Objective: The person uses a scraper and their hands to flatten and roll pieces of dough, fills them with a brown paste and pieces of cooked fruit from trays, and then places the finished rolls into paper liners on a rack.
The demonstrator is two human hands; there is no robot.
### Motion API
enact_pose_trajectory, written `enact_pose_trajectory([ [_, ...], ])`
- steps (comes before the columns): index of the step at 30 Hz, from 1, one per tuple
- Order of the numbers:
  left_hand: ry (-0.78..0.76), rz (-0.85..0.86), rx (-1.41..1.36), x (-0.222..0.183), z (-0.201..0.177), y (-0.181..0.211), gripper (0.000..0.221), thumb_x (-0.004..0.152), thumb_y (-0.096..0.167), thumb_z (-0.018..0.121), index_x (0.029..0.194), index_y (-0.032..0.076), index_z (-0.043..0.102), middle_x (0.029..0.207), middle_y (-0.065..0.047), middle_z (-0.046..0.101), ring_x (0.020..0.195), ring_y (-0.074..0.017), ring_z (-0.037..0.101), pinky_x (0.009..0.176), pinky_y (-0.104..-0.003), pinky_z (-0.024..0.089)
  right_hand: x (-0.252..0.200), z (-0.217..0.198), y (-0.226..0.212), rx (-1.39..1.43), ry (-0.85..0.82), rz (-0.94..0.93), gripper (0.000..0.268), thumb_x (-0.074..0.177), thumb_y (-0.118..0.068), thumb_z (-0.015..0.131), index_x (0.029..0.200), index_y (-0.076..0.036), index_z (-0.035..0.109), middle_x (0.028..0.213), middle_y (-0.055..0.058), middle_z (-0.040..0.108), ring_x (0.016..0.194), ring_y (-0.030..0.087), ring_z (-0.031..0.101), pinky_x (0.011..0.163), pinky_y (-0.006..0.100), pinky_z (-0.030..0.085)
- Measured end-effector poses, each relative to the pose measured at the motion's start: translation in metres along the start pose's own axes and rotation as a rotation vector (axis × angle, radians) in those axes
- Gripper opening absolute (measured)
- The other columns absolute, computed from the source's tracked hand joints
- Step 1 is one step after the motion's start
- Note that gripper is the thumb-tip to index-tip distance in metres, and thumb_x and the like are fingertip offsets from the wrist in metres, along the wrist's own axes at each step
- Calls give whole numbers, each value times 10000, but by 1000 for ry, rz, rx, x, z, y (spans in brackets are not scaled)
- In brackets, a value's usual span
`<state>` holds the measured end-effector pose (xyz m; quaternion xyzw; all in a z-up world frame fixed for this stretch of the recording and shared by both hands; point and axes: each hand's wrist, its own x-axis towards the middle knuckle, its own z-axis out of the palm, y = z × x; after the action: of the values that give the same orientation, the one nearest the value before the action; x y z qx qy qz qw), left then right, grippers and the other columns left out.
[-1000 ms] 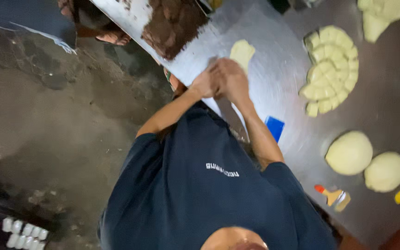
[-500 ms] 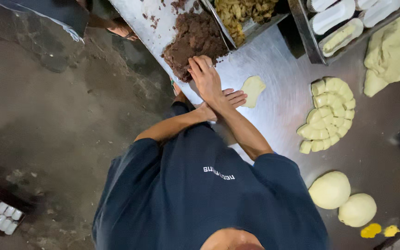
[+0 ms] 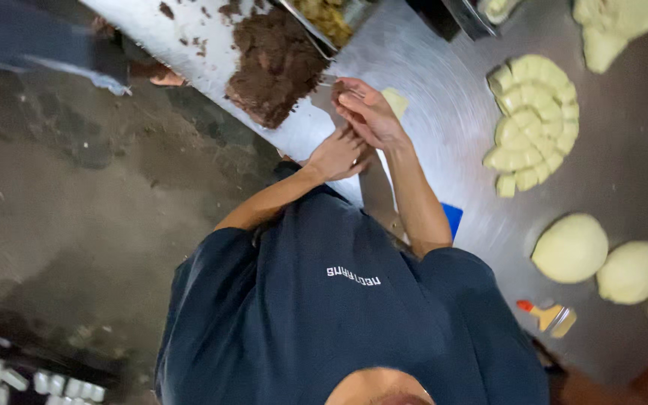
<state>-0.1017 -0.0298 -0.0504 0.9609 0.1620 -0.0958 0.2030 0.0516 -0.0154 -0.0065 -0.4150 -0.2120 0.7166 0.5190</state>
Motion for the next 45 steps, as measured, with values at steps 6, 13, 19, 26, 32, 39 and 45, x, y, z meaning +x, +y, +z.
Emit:
enact_pose_trajectory([
  [6, 520, 72, 58, -2, 19, 6, 651, 1061, 436, 506, 1578, 47, 441, 1648, -117, 401, 1543, -255, 319, 1260, -453, 208, -33, -75, -18, -793, 419, -513, 257, 994, -49, 737, 1237, 10, 676, 1090, 82, 735, 969, 167, 680, 869, 294, 571],
  [13, 485, 69, -14, -3, 20, 9, 648, 1049, 401, 542, 1571, 35, 427, 1656, -110, 385, 1550, -257, 297, 1258, -458, 208, -43, -98, 15, -1543, 335, -649, 217, 943, -103, 758, 1159, -90, 747, 1168, 74, 732, 1124, 301, 634, 963, 404, 522],
  [19, 509, -53, -357, 17, 27, 4, 556, 1054, 345, 623, 1528, 87, 488, 1596, -69, 450, 1551, -208, 366, 1299, -425, 309, -68, -103, 28, -2153, 420, -656, 496, 908, -155, 644, 1373, -311, 709, 1585, 107, 422, 1252, 430, 473, 944, 522, 461],
  [26, 584, -9, -5, 53, 12, -8, 569, 1021, 252, 624, 1520, 7, 499, 1591, -122, 470, 1528, -314, 324, 1226, -518, 275, -77, -110, 16, -2217, 411, -469, 643, 947, -69, 570, 1512, -367, 642, 1740, 133, 198, 1421, 452, 329, 985, 510, 395],
  [32, 598, 9, 77, 50, 7, -14, 589, 975, 299, 644, 1470, 0, 534, 1562, -137, 492, 1501, -335, 333, 1204, -534, 267, -78, -99, 11, -2010, 522, -389, 565, 928, -124, 620, 1455, -325, 662, 1690, 134, 211, 1398, 470, 304, 1013, 574, 351],
  [39, 580, 219, 19, 37, 24, -25, 308, 940, 197, 671, 1231, 99, 698, 1288, -39, 630, 1296, -248, 541, 1120, -435, 421, -101, -90, 23, -1808, 428, -517, 588, 808, -72, 754, 1371, -237, 711, 1642, 174, 368, 1395, 463, 324, 1118, 586, 329],
  [45, 725, 223, -258, 52, 11, -14, 152, 958, 97, 673, 1105, 59, 685, 1113, -60, 667, 1102, -270, 617, 971, -425, 470, -112, -53, 54, -1411, 578, -649, 450, 715, -141, 841, 1123, -34, 683, 1235, 157, 568, 1150, 412, 429, 1001, 516, 369],
])
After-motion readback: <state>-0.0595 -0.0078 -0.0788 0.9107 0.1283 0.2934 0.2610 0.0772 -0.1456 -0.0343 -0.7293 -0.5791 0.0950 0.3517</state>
